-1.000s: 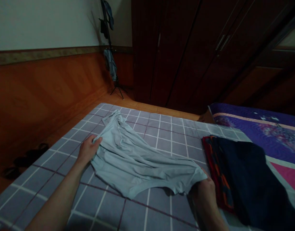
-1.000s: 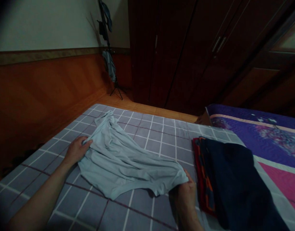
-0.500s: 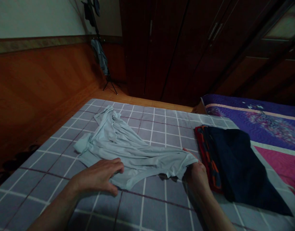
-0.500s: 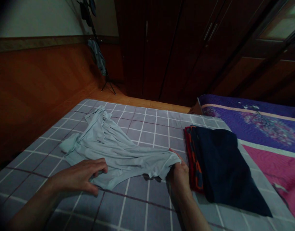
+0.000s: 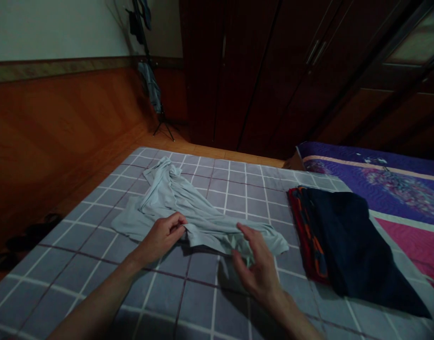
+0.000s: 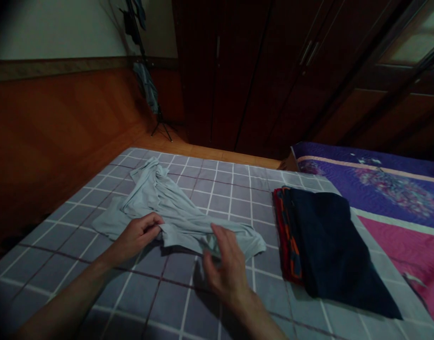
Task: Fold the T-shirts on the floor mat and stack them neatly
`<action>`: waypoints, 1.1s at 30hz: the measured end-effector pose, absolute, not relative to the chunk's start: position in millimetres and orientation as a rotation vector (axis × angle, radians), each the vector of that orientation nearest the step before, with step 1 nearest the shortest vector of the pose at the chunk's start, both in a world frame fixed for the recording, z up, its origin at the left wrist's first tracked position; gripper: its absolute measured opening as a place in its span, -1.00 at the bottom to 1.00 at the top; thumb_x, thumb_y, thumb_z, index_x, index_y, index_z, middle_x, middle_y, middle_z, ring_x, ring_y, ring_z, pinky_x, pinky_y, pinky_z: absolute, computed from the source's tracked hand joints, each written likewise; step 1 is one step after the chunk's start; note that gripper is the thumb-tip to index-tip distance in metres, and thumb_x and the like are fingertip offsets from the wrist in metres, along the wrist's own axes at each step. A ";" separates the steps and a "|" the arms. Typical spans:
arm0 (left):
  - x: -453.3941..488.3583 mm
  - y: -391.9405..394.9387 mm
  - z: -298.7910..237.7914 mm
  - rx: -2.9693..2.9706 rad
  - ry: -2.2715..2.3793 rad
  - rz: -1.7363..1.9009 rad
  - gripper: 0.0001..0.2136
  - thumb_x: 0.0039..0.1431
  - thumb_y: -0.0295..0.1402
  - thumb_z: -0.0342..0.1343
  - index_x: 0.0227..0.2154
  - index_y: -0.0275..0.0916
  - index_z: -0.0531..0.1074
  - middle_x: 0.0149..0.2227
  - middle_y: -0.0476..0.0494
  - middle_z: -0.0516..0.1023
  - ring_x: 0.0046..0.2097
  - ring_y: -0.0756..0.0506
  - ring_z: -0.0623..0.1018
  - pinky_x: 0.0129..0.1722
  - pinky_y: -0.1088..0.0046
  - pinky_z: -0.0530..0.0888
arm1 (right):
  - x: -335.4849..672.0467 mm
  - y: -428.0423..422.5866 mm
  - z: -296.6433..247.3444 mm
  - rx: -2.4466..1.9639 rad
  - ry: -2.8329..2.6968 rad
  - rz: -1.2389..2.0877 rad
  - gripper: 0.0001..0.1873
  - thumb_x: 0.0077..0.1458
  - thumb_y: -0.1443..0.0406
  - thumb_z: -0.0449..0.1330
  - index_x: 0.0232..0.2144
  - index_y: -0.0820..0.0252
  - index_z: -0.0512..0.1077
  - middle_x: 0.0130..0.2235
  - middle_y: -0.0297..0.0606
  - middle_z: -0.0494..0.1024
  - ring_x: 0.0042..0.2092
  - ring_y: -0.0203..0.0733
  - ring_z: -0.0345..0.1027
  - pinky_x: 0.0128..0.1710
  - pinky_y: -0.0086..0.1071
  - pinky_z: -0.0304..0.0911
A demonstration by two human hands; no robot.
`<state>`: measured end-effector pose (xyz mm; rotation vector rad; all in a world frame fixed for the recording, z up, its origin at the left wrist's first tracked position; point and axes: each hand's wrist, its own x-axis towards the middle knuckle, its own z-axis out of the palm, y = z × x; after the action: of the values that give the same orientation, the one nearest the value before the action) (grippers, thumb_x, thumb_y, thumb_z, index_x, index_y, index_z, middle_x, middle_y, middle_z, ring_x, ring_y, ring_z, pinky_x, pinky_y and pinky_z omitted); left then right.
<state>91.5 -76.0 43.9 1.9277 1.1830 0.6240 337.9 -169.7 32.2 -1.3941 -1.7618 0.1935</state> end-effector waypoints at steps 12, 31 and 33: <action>99.7 -84.1 22.8 1.899 1.230 1.163 -0.86 0.22 -0.33 -0.01 -0.28 -0.25 0.40 -0.35 -0.07 0.49 -0.35 -0.02 0.48 -0.29 0.49 0.40 | 312.9 -87.2 27.5 -1.334 -0.784 1.282 -0.63 0.03 0.02 0.09 -0.43 0.21 0.42 -0.54 -0.26 0.48 -0.47 -0.12 0.40 -0.45 -0.28 0.33; 246.9 -132.8 25.3 2.101 0.759 0.587 -0.15 -0.15 -0.07 0.32 0.19 -0.23 0.10 0.18 -0.35 0.21 0.19 -0.30 0.24 0.16 0.08 0.24 | 438.1 -120.7 129.9 -0.633 -0.360 1.059 -0.88 0.03 0.38 0.07 -0.38 0.14 0.39 -0.40 -0.32 0.52 -0.19 -0.25 0.46 -0.01 -0.24 0.33; 278.8 -134.8 19.2 2.137 0.787 0.656 0.01 -0.29 -0.01 0.36 0.22 -0.26 0.03 0.19 -0.40 0.16 0.21 -0.38 0.19 0.15 0.00 0.21 | 436.1 -127.8 138.5 -0.635 -0.343 1.053 -0.86 0.04 0.38 0.04 -0.38 0.15 0.39 -0.41 -0.31 0.52 -0.20 -0.25 0.46 -0.02 -0.25 0.33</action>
<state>278.8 -134.8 19.2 2.1369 0.7871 0.6559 436.1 -127.8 138.5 -0.6355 -0.3425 1.0527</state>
